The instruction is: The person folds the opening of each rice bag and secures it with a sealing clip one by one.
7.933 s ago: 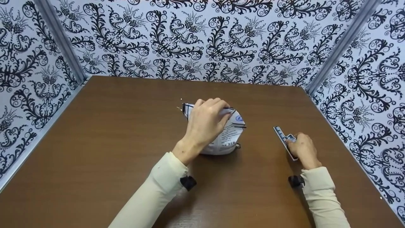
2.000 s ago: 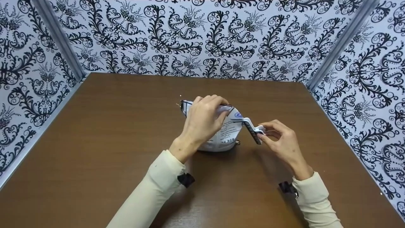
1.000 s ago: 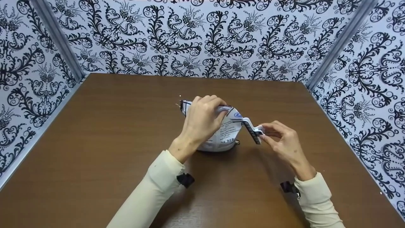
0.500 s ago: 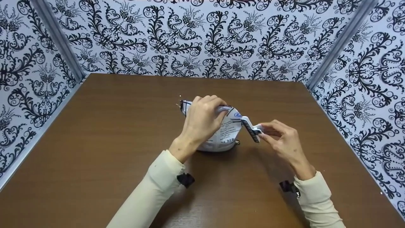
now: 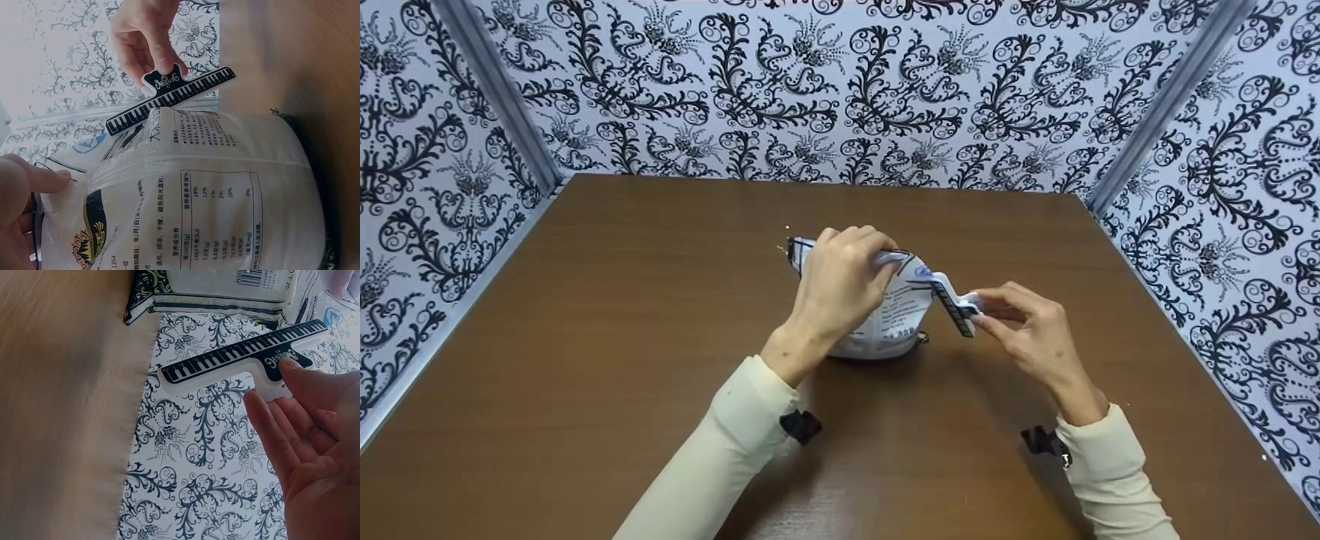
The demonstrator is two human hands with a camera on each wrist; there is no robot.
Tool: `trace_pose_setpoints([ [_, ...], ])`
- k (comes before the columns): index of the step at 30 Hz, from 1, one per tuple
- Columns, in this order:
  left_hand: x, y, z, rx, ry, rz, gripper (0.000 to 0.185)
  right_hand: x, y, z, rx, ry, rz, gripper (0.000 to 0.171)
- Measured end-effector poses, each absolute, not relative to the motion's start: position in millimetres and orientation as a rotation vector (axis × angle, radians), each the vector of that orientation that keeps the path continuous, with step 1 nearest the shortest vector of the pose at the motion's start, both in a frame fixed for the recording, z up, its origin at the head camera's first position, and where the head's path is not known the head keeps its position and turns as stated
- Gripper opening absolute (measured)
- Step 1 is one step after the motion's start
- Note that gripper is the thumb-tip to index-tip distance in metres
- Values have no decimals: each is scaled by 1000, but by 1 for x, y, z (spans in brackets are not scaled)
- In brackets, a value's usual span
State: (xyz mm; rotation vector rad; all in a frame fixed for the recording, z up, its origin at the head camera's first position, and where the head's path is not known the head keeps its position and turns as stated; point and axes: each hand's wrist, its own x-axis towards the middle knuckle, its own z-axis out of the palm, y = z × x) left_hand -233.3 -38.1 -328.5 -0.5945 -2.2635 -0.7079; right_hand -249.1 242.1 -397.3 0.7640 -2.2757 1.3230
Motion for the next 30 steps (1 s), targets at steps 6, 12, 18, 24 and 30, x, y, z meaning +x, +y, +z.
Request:
trace_pose_setpoints([
  [6, -233, -38, -329, -596, -2261, -710, 9, -250, 241, -396, 757, -2286, 1326, 34],
  [12, -234, -37, -329, -595, -2253, -717, 9, -249, 238, -394, 755, -2282, 1338, 35],
  [18, -234, -37, -329, -597, -2247, -686, 8, -248, 237, -393, 780, -2244, 1332, 34],
  [24, -234, -37, -329, -595, -2252, -689, 7, -248, 235, -392, 779, -2236, 1334, 34],
  [30, -234, -36, -329, -597, -2253, -703, 7, -248, 234, -391, 775, -2244, 1338, 35],
])
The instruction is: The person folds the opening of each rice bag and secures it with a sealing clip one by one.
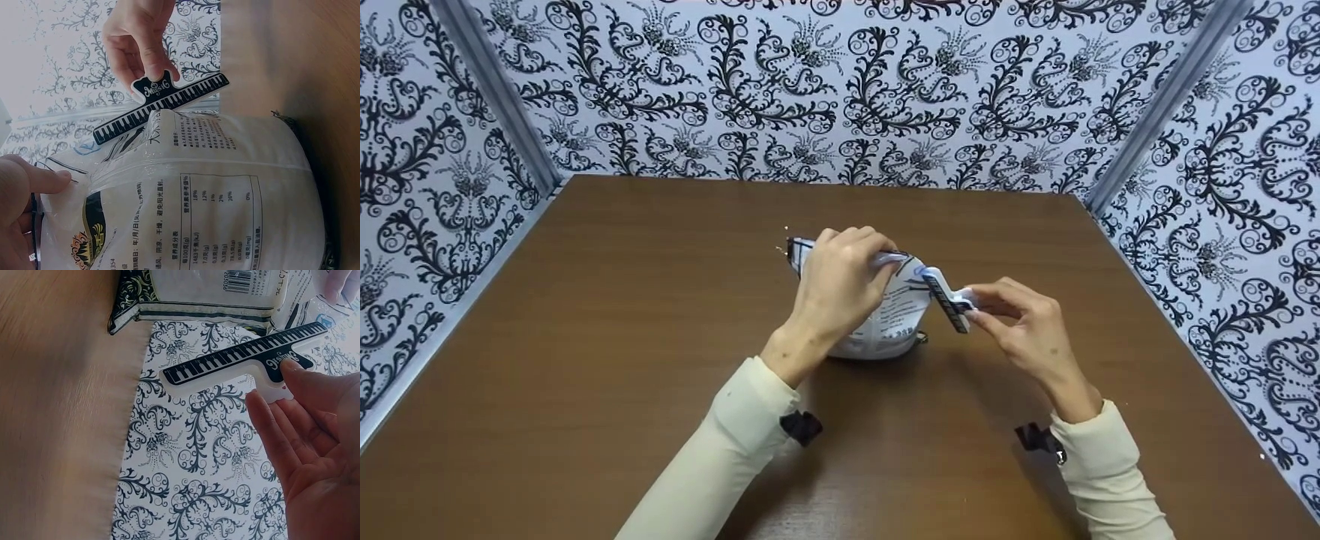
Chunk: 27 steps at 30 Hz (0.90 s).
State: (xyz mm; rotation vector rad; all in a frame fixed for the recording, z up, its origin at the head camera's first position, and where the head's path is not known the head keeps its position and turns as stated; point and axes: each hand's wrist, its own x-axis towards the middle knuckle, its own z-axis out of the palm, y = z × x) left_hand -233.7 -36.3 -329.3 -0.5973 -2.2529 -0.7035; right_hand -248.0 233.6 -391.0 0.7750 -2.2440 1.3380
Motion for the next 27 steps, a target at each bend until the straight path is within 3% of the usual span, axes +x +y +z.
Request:
trace_pose_setpoints([
  [27, -235, -38, -331, -597, -2254, -724, 8, -249, 230, -388, 822, -2190, 1327, 33],
])
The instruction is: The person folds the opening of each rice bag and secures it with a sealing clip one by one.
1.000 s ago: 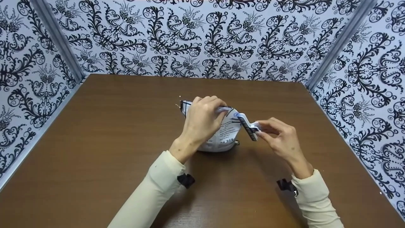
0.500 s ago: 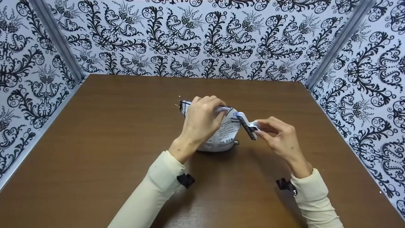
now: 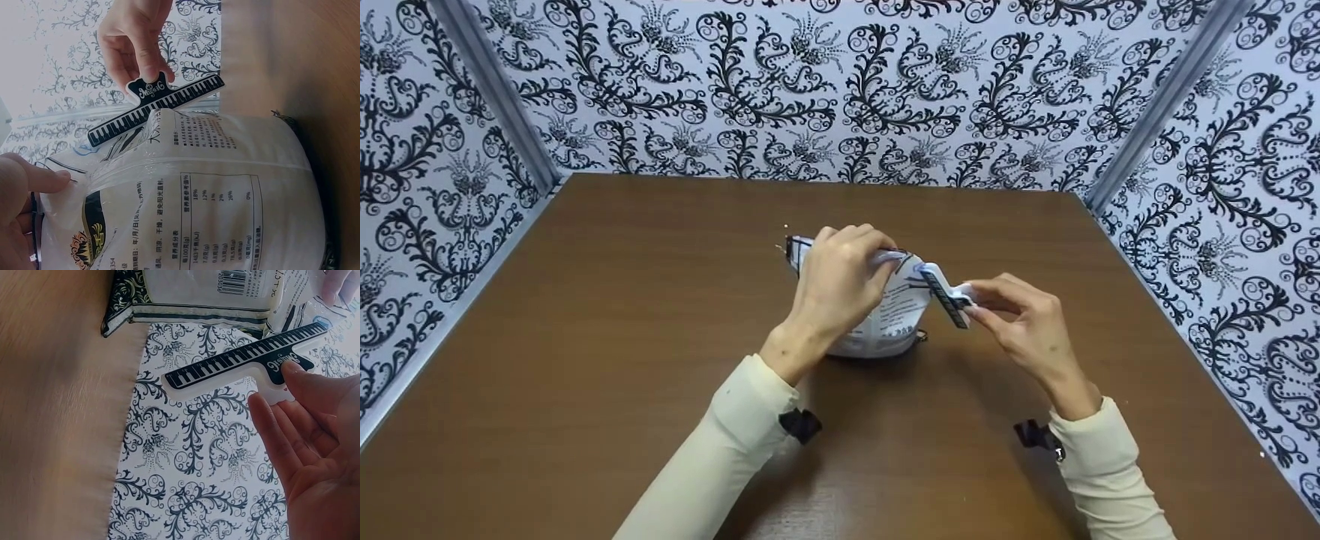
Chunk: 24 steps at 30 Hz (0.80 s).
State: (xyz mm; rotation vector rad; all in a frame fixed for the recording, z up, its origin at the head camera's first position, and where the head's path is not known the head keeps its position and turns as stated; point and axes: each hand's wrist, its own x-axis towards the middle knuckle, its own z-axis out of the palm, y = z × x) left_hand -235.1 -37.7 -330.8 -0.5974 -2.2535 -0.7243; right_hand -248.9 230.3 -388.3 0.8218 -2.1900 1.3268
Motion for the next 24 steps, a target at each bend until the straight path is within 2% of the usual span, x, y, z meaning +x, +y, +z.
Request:
trace_pose_setpoints([
  [24, -235, -37, -329, -579, -2266, -727, 6, -251, 224, -384, 846, -2150, 1310, 34],
])
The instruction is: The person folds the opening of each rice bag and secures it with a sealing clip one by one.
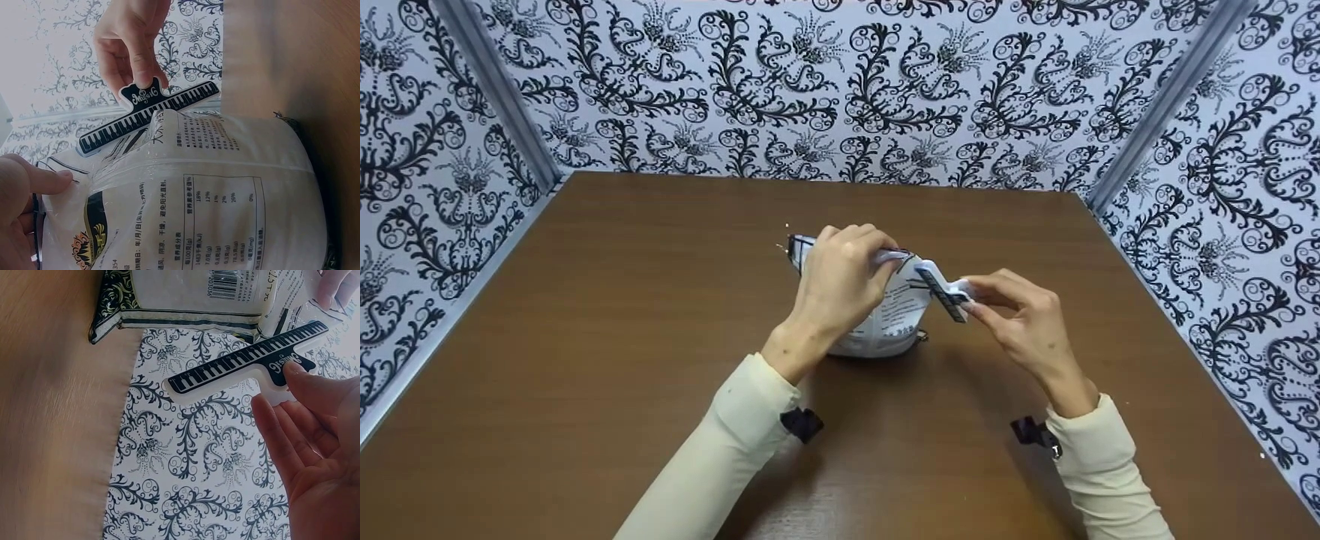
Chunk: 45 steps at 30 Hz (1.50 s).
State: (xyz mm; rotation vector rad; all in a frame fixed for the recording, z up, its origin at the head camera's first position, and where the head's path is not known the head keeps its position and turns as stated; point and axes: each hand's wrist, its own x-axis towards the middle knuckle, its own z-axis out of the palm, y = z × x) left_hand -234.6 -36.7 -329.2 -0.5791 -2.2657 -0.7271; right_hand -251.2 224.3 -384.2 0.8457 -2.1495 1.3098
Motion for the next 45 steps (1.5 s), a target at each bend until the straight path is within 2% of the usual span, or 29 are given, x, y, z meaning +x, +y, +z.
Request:
trace_pose_setpoints([
  [45, -234, -36, -329, -575, -2290, -750, 9, -250, 215, -372, 884, -2127, 1312, 33],
])
